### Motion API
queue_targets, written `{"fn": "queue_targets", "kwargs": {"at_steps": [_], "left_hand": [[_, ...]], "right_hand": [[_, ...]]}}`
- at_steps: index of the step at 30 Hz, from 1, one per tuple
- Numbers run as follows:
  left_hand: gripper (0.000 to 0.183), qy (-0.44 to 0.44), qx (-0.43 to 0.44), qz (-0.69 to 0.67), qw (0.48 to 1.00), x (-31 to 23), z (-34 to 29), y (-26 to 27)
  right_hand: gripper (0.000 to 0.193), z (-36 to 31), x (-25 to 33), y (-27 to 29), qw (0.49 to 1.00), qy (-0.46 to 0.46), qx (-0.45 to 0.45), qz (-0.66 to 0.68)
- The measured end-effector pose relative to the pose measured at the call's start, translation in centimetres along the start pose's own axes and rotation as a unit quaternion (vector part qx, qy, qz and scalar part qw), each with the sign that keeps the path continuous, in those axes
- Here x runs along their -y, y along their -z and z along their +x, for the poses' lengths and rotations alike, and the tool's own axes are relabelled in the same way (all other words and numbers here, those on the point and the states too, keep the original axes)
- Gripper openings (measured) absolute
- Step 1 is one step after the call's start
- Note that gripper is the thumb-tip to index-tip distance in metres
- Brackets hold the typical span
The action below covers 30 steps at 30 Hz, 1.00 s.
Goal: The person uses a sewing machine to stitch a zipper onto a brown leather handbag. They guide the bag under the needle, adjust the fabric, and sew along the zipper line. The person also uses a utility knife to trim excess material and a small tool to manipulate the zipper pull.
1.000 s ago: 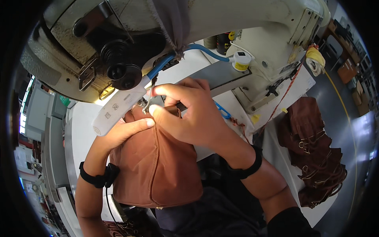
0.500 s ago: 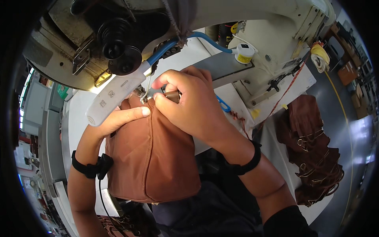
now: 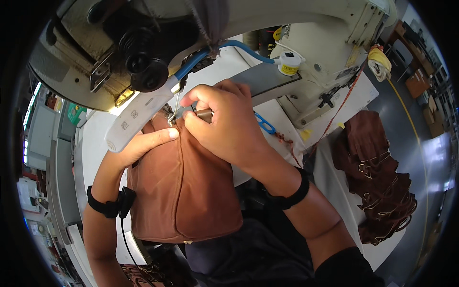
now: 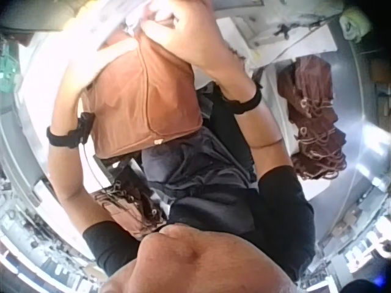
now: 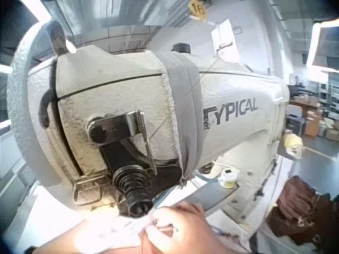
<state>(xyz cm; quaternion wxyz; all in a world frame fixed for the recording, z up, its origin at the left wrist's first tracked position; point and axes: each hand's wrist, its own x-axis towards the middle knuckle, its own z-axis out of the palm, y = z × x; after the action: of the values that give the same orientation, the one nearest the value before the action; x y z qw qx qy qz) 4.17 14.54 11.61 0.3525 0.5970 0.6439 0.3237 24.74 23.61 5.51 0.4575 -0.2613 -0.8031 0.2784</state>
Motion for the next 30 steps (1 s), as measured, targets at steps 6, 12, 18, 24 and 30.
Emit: {"fn": "queue_targets", "kwargs": {"at_steps": [6, 12, 18, 24, 30], "left_hand": [[0.045, -0.112, -0.028, 0.041, 0.992, -0.6, -0.4, -0.6], [0.047, -0.132, -0.053, 0.084, 0.986, -0.4, -0.5, -0.7], [0.045, -0.130, -0.060, 0.083, 0.986, -0.4, -0.4, -0.7], [0.042, -0.050, -0.008, 0.141, 0.989, -0.6, 0.4, 1.4], [0.039, 0.099, 0.036, 0.281, 0.954, -4.4, -0.7, 5.3]], "right_hand": [[0.012, -0.2, -0.1, -0.4, 0.999, 0.025, -0.036, 0.005], [0.008, -0.2, -0.2, -0.5, 0.999, 0.031, -0.019, -0.023], [0.007, -0.3, -0.2, -0.4, 0.999, 0.038, -0.018, -0.024], [0.019, -2.7, 1.4, -0.5, 0.995, 0.051, -0.080, -0.041], [0.020, -7.7, 2.2, -2.9, 0.971, -0.108, -0.096, 0.188]]}}
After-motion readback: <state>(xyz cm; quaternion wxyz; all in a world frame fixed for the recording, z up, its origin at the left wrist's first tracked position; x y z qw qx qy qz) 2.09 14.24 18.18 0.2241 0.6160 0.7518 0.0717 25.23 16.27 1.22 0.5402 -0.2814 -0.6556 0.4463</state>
